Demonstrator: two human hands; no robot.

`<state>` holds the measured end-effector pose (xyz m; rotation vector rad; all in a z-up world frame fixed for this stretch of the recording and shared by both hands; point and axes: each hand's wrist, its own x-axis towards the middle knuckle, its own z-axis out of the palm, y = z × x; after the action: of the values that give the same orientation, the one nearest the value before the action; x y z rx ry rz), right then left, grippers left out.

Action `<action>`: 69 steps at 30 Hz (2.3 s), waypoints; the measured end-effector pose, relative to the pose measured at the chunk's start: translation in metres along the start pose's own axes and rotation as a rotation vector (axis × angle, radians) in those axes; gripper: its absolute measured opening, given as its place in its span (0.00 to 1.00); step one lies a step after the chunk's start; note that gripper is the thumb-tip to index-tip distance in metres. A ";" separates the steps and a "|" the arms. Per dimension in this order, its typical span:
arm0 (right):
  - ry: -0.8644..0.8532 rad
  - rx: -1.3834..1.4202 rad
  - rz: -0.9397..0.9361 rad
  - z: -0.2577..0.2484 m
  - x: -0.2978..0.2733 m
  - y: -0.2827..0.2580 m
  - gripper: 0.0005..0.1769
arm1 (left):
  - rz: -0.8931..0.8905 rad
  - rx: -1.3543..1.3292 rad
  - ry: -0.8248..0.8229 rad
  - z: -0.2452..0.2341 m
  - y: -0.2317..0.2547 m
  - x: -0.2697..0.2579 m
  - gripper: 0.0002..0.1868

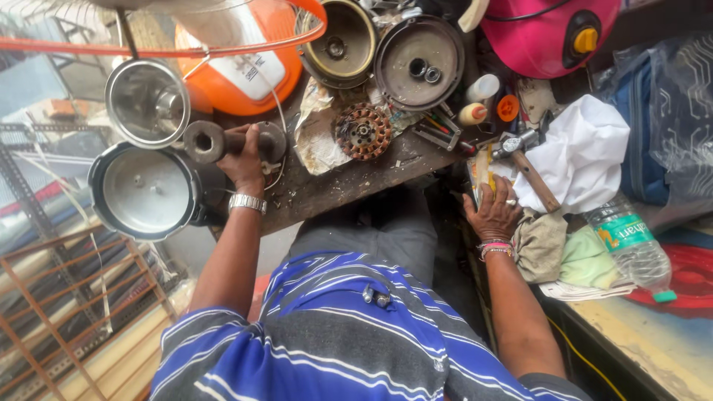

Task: The person disassembles a copper-wound electrical component, cleans it with a cloth, and then uses a hammer to tap it while seated on the floor. The person also handles a metal container and a cylindrical part during the process.

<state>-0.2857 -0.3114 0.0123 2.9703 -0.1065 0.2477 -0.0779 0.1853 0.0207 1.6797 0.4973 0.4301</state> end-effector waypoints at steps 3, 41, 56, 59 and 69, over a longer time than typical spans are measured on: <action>0.004 -0.012 0.001 0.002 0.001 0.001 0.27 | 0.030 0.082 0.006 -0.002 0.009 0.002 0.08; 0.026 0.144 -0.052 0.032 -0.022 0.020 0.26 | -0.148 0.326 -0.930 -0.039 0.042 -0.311 0.14; -0.010 0.093 -0.037 0.031 -0.023 0.023 0.27 | -0.046 0.327 -1.004 -0.020 -0.008 -0.315 0.12; 0.005 0.105 -0.036 0.035 -0.024 0.022 0.27 | 0.266 0.327 -0.907 -0.005 -0.042 -0.323 0.12; 0.051 -0.009 -0.073 0.066 -0.036 0.040 0.37 | 0.188 0.254 -0.908 0.126 -0.362 -0.391 0.24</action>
<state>-0.3136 -0.3594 -0.0524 2.9492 0.0065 0.3131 -0.3669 -0.0831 -0.3593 1.9623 -0.2910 -0.2938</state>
